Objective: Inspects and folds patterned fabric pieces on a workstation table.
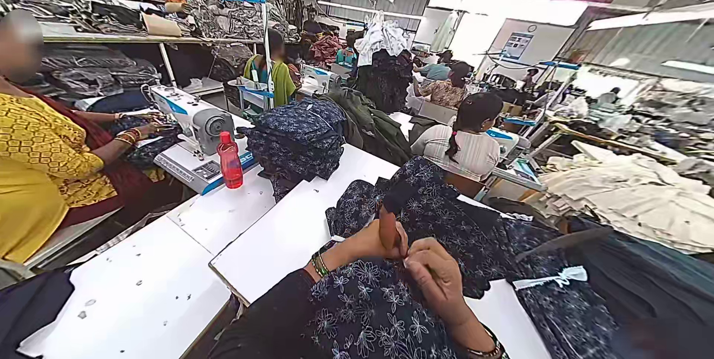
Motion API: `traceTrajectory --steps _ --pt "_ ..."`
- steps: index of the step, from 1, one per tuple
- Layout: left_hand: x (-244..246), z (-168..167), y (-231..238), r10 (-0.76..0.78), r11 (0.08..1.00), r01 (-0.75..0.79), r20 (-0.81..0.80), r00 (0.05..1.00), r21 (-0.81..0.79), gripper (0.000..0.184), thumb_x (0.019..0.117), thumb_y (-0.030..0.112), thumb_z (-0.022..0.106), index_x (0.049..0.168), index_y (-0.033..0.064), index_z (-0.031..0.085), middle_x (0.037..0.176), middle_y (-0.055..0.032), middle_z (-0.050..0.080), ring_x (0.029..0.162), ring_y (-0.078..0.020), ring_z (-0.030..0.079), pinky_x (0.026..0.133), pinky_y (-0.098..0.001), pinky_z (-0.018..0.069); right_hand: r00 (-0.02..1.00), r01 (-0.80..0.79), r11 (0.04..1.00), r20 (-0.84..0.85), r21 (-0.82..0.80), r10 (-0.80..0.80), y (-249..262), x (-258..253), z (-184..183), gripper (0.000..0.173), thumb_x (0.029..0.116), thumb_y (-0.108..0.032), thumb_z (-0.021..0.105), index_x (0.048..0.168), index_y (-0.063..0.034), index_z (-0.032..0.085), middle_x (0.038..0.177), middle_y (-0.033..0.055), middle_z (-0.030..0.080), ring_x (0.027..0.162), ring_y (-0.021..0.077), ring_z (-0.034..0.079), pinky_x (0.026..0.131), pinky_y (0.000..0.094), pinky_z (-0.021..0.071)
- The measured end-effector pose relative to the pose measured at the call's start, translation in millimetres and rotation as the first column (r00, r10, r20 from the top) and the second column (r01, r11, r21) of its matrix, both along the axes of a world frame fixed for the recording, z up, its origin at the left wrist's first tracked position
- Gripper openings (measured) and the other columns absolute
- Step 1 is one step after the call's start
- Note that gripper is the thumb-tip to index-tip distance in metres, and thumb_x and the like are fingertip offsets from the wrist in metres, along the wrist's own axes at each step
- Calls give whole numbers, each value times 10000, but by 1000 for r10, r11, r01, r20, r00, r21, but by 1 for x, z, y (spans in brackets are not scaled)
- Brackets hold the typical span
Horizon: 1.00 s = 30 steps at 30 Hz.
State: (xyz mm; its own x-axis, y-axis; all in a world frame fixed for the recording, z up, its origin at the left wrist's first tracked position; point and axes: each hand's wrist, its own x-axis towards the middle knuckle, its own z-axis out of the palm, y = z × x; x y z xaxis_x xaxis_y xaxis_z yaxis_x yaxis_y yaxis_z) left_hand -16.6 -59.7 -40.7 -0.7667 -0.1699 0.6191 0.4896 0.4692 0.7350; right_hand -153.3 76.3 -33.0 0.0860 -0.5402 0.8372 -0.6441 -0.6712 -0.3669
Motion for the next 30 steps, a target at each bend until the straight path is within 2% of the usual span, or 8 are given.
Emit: traceTrajectory --steps 5,9,13,18,23,26,28,30 --pt "-10 -3 -3 93 679 -497 -608 788 -540 175 960 17 592 802 25 666 784 -134 661 787 -245 644 767 -296 521 914 -205 902 405 380 37 -12 -14 1 350 1078 -256 435 1235 -53 672 1179 -48 698 1031 -5 655 917 200 551" --pt "-8 -6 -3 84 675 -535 -667 740 -508 149 1000 32 571 875 21 651 843 -136 667 821 -224 654 814 -269 534 898 -330 825 423 459 124 -12 -22 3 272 1046 -286 542 1056 -130 765 1127 -88 728 1067 -16 646 965 192 522" --pt "-5 -6 -3 133 698 -520 -624 770 -492 117 982 44 608 891 8 672 847 -144 666 845 -227 664 840 -269 542 848 -292 896 524 334 81 -13 -18 -8 114 937 -326 705 853 -251 716 875 -147 689 751 -68 609 680 109 509" --pt "1 -8 -5 267 635 -534 -490 830 -558 184 910 130 699 776 5 675 728 -123 656 704 -246 666 646 -332 539 923 373 927 -106 30 -369 3 -19 -15 487 1050 -358 459 668 -68 539 659 51 526 681 112 564 659 216 467" --pt "30 -22 -13 441 706 -332 22 897 -625 257 958 79 619 765 -87 655 777 -238 668 752 -406 706 613 -529 534 835 537 844 -158 18 -528 31 -33 -29 517 1028 -335 448 588 -63 463 595 66 471 593 130 521 561 239 416" --pt "35 -15 -22 320 907 -251 165 933 -337 309 998 98 577 870 -171 657 889 -276 665 876 -384 680 776 -510 529 897 219 920 305 325 -321 30 -22 -10 273 949 -164 513 698 -114 609 792 -77 634 636 -72 525 587 90 429" --pt "26 8 -19 59 998 -58 130 990 -13 300 1029 142 508 1036 -119 655 995 -136 688 936 -121 644 890 -312 521 810 -164 898 576 408 -114 21 -13 17 306 1002 -145 463 863 -167 735 848 -109 751 508 -74 546 471 104 461" --pt "8 25 -13 -190 963 182 22 981 201 309 1045 164 441 943 -8 676 877 27 702 839 11 648 818 -222 534 776 -396 816 629 421 52 9 -11 36 325 1017 -213 507 741 -233 678 651 -135 656 431 -70 492 404 101 409"
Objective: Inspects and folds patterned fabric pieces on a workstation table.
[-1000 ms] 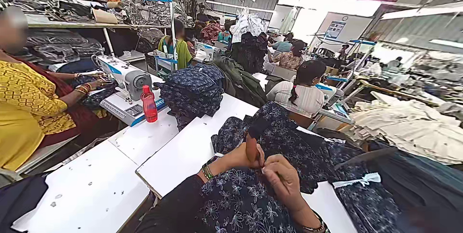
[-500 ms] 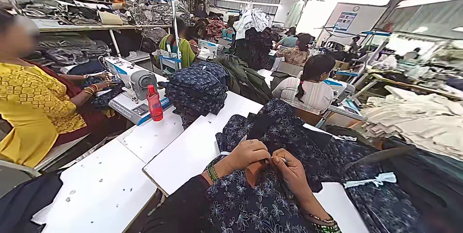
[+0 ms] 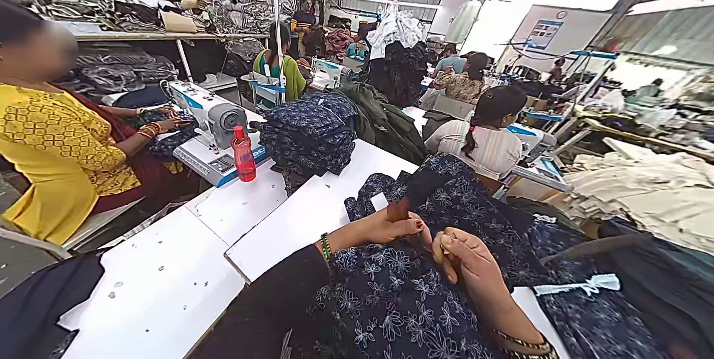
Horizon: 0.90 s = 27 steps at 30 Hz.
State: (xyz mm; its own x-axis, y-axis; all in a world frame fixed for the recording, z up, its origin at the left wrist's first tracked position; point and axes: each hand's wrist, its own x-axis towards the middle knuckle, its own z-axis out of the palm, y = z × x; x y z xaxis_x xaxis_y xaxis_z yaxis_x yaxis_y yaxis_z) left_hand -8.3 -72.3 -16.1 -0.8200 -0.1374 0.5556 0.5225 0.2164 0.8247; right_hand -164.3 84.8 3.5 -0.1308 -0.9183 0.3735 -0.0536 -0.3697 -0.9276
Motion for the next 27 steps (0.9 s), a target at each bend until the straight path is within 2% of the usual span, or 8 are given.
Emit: traceTrajectory --steps 3,9,12,14,17,19,22,27 --pt "-3 -23 -16 -45 992 40 43 998 123 298 1013 167 408 737 178 521 604 172 528 573 67 515 583 -157 435 965 52 994 -260 92 -27 5 -34 -16 355 991 -314 542 639 -293 498 540 -189 430 468 -81 374 455 118 309" --pt "16 -77 -12 201 881 -208 62 978 425 305 978 117 434 727 229 565 577 187 529 539 77 489 568 -131 416 923 210 978 -326 -17 -204 37 -51 -83 333 996 -233 544 670 -268 486 588 -208 421 540 -121 385 524 89 323" --pt "16 -60 -19 152 943 -189 152 977 273 310 998 119 416 731 213 541 591 188 508 560 83 466 583 -125 399 931 202 979 -303 -33 -203 33 -55 -86 336 985 -229 541 657 -270 484 587 -207 411 533 -115 370 516 92 312" --pt "9 -33 -29 112 994 -112 253 961 -17 297 1019 156 419 739 147 517 600 164 468 559 76 434 567 -137 371 932 246 967 -260 -58 -253 32 -54 -90 337 965 -173 537 644 -259 482 589 -205 418 537 -119 375 526 90 317" --pt "-10 47 -6 182 860 101 484 856 -501 385 1077 163 431 931 -129 634 751 -136 595 703 -182 556 731 -382 478 926 284 956 -235 -78 -294 33 -51 -95 333 940 -102 519 640 -239 476 583 -199 412 537 -121 374 531 87 318" --pt "-39 83 25 192 710 294 579 793 -639 382 1098 151 452 1009 -159 657 865 -246 657 813 -307 629 817 -484 500 920 288 953 -247 -97 -303 31 -49 -95 331 942 -109 509 639 -236 469 581 -203 401 537 -129 368 533 80 312" --pt "-87 75 55 179 610 408 619 764 -680 379 1096 143 465 981 -170 645 921 -293 656 886 -374 637 838 -531 480 913 301 939 -233 -166 -334 36 -45 -94 318 976 -152 514 681 -220 608 656 -218 569 648 -152 512 647 76 434" --pt "-105 18 50 151 887 123 532 833 -445 412 1108 206 423 1113 -153 627 981 -264 667 918 -315 651 890 -481 502 898 352 917 -206 -190 -388 45 -50 -109 304 963 -170 518 662 -214 517 606 -196 472 579 -136 437 578 70 371"
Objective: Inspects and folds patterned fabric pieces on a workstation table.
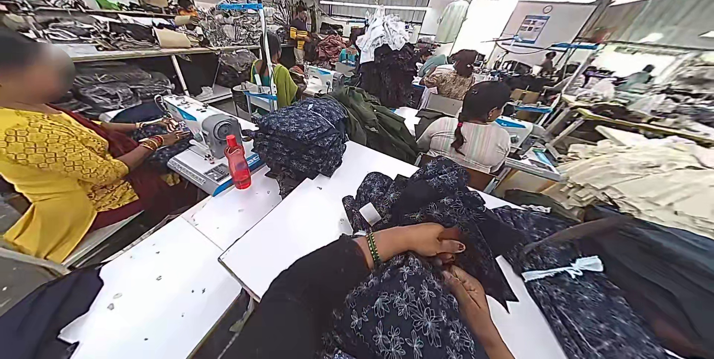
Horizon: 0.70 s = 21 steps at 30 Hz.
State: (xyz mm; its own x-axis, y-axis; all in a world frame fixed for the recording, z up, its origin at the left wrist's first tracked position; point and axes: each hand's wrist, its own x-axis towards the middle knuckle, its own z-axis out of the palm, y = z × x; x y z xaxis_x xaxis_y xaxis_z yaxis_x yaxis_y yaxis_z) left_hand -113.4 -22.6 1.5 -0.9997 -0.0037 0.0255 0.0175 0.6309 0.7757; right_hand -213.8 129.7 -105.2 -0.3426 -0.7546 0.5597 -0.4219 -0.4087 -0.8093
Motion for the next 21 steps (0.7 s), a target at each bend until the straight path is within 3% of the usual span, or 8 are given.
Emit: traceTrajectory --steps 2,6,8,10,12,15,19,21 --pt "12 -3 -4 -48 999 49 -96 994 12 344 1039 135 572 1232 -149 572 1096 -310 656 1034 -370 649 947 -516 495 1000 -8 1000 -11 -5 8 2 1 -2 295 967 -171 518 674 -208 539 619 -188 488 593 -129 451 588 74 384" --pt "33 4 -11 -29 998 28 -33 999 -47 740 896 97 778 1459 -137 358 1311 -343 591 1238 -427 596 1086 -535 448 999 -44 999 -15 -30 44 -1 -2 -6 307 984 -209 524 677 -218 517 609 -181 454 572 -118 422 563 75 359" --pt "42 12 -13 17 983 -13 21 1000 -182 626 925 132 758 1402 -131 449 1267 -321 622 1198 -425 618 1068 -552 453 999 -48 999 4 -24 48 -1 -1 -6 316 983 -194 519 670 -225 497 598 -179 438 559 -113 410 552 79 349" --pt "47 18 -12 70 935 -42 65 995 -352 378 968 177 709 1190 -118 626 1134 -292 665 1108 -427 638 1003 -579 466 999 -34 999 8 -6 34 1 -1 -5 317 985 -183 512 673 -224 487 593 -181 423 555 -117 400 546 79 337" --pt "50 23 -8 121 885 -40 147 982 -464 317 1034 208 604 1055 -100 674 1092 -283 661 1094 -439 629 951 -610 464 1000 -26 1000 7 -7 26 2 -1 -6 316 981 -181 511 669 -223 484 587 -183 415 548 -118 390 540 79 330" --pt "52 27 -2 161 858 -32 209 964 -513 327 1075 192 506 1039 -90 668 1082 -284 669 1096 -453 638 912 -639 471 999 -33 999 -3 -22 33 2 -1 -6 309 986 -199 518 678 -216 501 596 -178 429 558 -119 404 552 72 342" --pt "59 35 1 235 836 -62 253 939 -546 315 1044 229 581 1062 -67 687 1140 -268 667 1127 -443 634 915 -644 486 1000 -16 1000 23 -8 16 4 2 -2 316 975 -194 533 663 -215 486 596 -184 401 549 -127 367 536 67 306" --pt "61 39 3 265 822 -74 264 927 -565 301 1061 199 529 1040 -63 675 1091 -267 674 1102 -452 640 886 -648 488 1000 -17 1000 6 -11 17 3 2 -2 326 981 -202 534 661 -214 474 596 -181 393 550 -126 361 540 67 303"
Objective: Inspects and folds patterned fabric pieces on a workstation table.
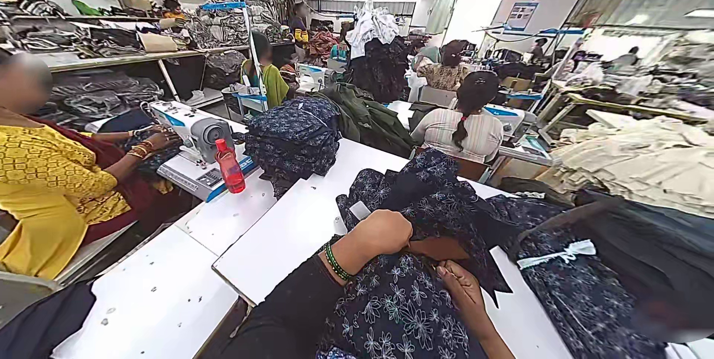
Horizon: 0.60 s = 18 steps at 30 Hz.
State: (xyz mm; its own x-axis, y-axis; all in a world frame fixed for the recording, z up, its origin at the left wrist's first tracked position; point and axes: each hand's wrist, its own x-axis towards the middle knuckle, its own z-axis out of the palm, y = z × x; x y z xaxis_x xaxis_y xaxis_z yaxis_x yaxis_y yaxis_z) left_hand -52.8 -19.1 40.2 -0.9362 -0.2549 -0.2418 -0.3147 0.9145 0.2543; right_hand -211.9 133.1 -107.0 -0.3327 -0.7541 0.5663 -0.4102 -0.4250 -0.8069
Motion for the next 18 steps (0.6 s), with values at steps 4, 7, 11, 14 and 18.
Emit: traceTrajectory --steps 4,7,11,14,18 --pt "-9 0 7 -72 995 79 -102 992 65 336 1103 199 436 1121 -54 657 1030 -277 685 1061 -463 655 887 -649 480 1000 5 1000 -9 -11 -5 -1 0 0 332 980 -208 534 655 -220 468 591 -184 391 544 -126 361 537 66 303" --pt "-19 -19 2 -119 954 197 -316 941 227 326 1101 128 416 1102 -107 640 971 -283 673 985 -433 660 903 -593 480 1000 14 1000 -24 -18 -14 0 -2 -3 337 982 -220 533 654 -219 460 588 -181 383 540 -124 353 534 67 296" --pt "-26 -37 -3 108 845 146 -432 895 514 350 1116 106 333 1130 -129 592 944 -226 687 881 -278 686 890 -440 533 999 17 1000 -39 -24 -17 -1 -1 -2 347 992 -234 523 653 -222 448 594 -169 388 552 -114 364 546 75 309" --pt "-25 -35 -4 94 861 132 -408 908 492 352 1118 109 323 1143 -125 584 952 -228 683 886 -284 683 891 -443 531 999 16 1000 -43 -20 -16 -1 0 -1 343 993 -238 524 659 -223 451 595 -173 389 551 -115 367 547 74 312" --pt "-17 -31 -9 -76 916 219 -388 918 336 354 1104 166 417 1140 -122 620 1001 -279 664 977 -384 654 919 -530 487 999 0 999 -38 -37 -1 -1 0 -2 348 1000 -260 534 662 -223 462 589 -176 386 544 -122 356 535 69 301"
